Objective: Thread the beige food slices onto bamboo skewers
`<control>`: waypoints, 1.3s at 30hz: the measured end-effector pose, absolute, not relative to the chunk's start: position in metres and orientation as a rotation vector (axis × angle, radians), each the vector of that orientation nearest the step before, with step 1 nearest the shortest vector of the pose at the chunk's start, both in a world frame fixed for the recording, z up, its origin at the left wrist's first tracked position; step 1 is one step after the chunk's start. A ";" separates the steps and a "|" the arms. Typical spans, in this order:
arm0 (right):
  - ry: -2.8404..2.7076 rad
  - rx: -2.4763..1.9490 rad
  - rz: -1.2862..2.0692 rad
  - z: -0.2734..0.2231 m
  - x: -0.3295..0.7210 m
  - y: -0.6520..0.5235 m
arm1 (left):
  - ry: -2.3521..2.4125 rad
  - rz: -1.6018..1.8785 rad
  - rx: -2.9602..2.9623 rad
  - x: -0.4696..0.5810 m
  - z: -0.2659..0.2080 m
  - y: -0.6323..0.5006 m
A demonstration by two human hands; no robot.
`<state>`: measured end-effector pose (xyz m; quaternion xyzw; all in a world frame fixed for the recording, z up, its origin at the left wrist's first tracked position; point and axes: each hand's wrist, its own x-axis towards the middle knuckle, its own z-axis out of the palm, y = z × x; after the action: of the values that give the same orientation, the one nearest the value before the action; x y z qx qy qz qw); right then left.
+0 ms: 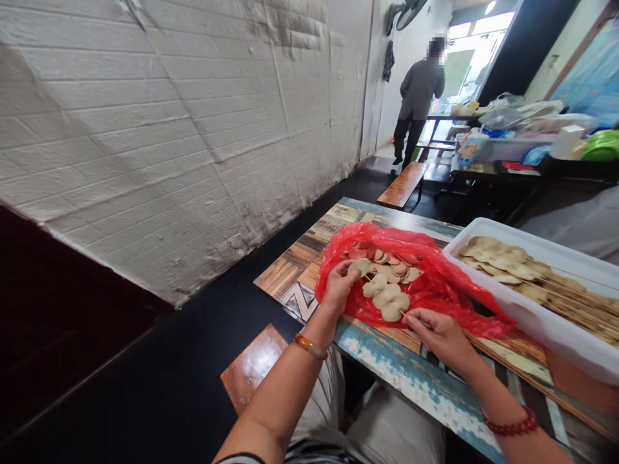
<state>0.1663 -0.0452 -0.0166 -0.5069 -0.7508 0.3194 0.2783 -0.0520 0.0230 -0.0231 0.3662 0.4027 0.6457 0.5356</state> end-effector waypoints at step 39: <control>-2.079 -1.300 0.727 -0.019 0.168 -0.042 | 1.140 1.468 1.117 -0.052 -0.028 0.026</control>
<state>0.1675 -0.0423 -0.0188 -0.4869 -0.7784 0.2722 0.2881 -0.0516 0.0256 -0.0275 0.4554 0.4647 0.5984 0.4675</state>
